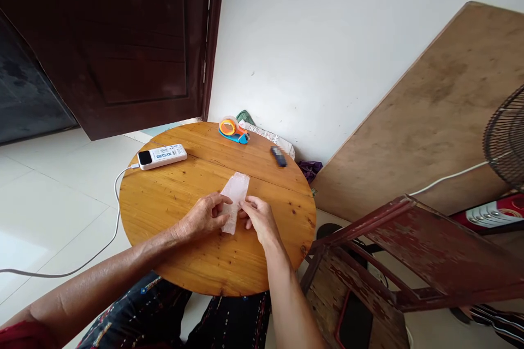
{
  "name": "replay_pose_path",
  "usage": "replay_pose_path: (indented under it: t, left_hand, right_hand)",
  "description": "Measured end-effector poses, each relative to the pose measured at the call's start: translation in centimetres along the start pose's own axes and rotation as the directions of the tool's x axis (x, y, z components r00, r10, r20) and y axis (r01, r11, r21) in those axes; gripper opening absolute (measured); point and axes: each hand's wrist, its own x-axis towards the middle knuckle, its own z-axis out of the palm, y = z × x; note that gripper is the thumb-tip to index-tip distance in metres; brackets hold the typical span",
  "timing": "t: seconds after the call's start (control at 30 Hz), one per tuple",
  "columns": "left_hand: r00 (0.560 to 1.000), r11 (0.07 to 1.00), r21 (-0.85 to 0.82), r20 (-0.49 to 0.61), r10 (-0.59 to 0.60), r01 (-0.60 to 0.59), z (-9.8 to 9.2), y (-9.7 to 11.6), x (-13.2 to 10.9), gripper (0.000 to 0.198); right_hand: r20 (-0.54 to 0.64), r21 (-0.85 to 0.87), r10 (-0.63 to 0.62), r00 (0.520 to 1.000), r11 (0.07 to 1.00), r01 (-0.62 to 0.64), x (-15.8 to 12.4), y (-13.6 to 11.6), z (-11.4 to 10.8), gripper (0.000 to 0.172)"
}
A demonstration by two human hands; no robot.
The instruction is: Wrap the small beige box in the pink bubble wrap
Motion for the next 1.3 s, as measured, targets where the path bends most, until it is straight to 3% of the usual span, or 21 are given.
replay_pose_path:
  t: [0.13, 0.23, 0.37, 0.43, 0.63, 0.93, 1.07, 1.17, 1.23, 1.3]
  left_hand:
    - [0.998, 0.997, -0.034, 0.02, 0.063, -0.063, 0.0, -0.1, -0.1, 0.021]
    - [0.995, 0.995, -0.025, 0.031, 0.093, -0.092, 0.0, -0.1, 0.0, 0.018]
    - [0.996, 0.997, -0.009, 0.035, 0.081, -0.081, 0.0, 0.1, -0.1, 0.019]
    - [0.997, 0.997, 0.012, 0.031, 0.071, -0.071, 0.0, 0.2, -0.3, 0.021]
    - [0.998, 0.998, 0.026, -0.015, 0.061, -0.061, 0.2, 0.2, -0.4, 0.026]
    - [0.998, 0.995, 0.094, -0.033, 0.048, -0.044, 0.0, 0.5, -0.4, 0.022]
    - [0.991, 0.973, 0.204, -0.097, -0.092, 0.11, -0.2, 1.1, -0.8, 0.009]
    - [0.97, 0.95, 0.252, -0.204, -0.134, 0.184, -0.3, 1.5, -1.1, 0.027]
    - [0.964, 0.955, 0.258, -0.256, -0.076, 0.144, -0.4, 1.5, -1.2, 0.043]
    - [0.971, 0.966, 0.253, -0.239, 0.011, 0.051, -0.5, 1.3, -1.3, 0.048]
  right_hand:
    - [0.047, -0.001, -0.024, 0.999, 1.0, 0.024, 2.2, -0.3, 1.1, 0.034]
    - [0.073, -0.047, -0.108, 0.992, 0.993, 0.111, 3.3, -0.1, 1.4, 0.033]
    - [-0.022, -0.251, -0.269, 0.963, 0.934, 0.255, 3.6, 0.3, 1.3, 0.028]
    - [-0.043, -0.242, -0.281, 0.959, 0.934, 0.263, 3.4, 0.5, 1.3, 0.029]
    - [0.04, -0.068, -0.3, 0.953, 0.951, 0.303, 2.2, 0.2, 1.8, 0.03]
    - [0.122, -0.284, -0.402, 0.908, 0.862, 0.42, -1.2, -2.2, 1.4, 0.023]
    - [0.123, -0.288, -0.422, 0.898, 0.851, 0.44, -2.4, -1.8, 1.6, 0.024]
    - [0.178, -0.268, -0.465, 0.867, 0.825, 0.497, -3.2, -1.5, 1.5, 0.028]
    - [0.228, -0.293, -0.509, 0.83, 0.777, 0.557, -3.9, -1.3, 1.2, 0.028]
    - [0.271, -0.348, -0.55, 0.79, 0.709, 0.613, -4.6, -0.9, 1.0, 0.029]
